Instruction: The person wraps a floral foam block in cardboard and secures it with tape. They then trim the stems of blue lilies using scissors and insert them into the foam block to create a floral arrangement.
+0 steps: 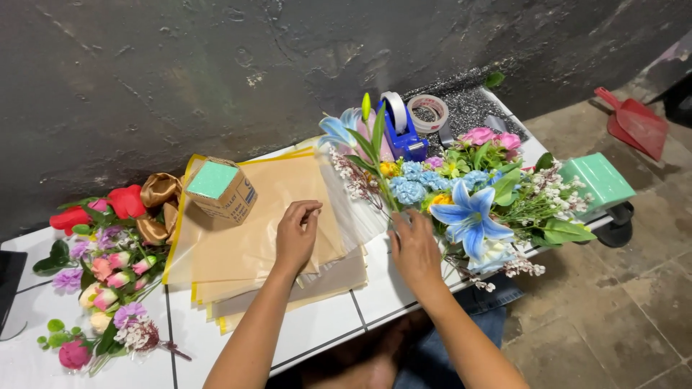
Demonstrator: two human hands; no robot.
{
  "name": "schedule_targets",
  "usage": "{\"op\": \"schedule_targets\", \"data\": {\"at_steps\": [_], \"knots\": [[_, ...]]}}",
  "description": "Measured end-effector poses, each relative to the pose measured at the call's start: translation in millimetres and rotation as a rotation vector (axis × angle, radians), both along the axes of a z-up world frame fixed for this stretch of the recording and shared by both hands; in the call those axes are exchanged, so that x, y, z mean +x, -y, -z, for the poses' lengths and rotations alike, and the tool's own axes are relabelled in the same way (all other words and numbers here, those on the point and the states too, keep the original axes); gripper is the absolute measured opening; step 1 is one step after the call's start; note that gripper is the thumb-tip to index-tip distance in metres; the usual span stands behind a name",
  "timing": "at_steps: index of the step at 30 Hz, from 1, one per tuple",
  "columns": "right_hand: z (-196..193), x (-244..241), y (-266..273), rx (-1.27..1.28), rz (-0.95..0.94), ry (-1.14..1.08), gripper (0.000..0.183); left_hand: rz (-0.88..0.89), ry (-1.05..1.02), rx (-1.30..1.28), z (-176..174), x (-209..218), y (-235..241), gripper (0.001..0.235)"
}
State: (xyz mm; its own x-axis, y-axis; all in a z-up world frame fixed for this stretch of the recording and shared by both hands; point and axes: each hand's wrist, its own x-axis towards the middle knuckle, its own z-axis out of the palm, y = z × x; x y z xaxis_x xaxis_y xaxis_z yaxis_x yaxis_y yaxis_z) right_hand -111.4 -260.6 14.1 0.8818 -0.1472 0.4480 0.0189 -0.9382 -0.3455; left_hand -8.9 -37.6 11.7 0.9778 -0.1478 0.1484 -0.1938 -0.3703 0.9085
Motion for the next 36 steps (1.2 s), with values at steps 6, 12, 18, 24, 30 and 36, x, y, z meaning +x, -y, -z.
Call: {"op": "schedule_targets", "data": {"at_steps": [6, 12, 18, 24, 30, 36], "knots": [[-56, -65, -13, 0.31, -0.342, 0.27, 0.015, 0.005, 0.089, -0.016, 13, 3, -1, 0.02], [-51, -81, 151, 0.168, 0.148, 0.51, 0.014, -0.013, 0.077, -0.062, 14, 2, 0, 0.019], [-89, -50, 140, 0.131, -0.047, -0.331, 0.056, -0.018, 0.078, -0.034, 19, 1, -1, 0.018], [-52, -26, 160, 0.213, -0.103, -0.138, 0.028, 0.003, 0.05, -0.039, 8, -2, -1, 0.017], [-24, -8, 178, 0.882, -0.134, 0.299, 0.037, 0.086, -0.027, -0.052, 1, -6, -5, 0.017], [-49, -3, 152, 1.223, -0.138, 0.147, 0.018, -0.267, 0.514, 0.139, -35, -9, -18, 0.023]]}}
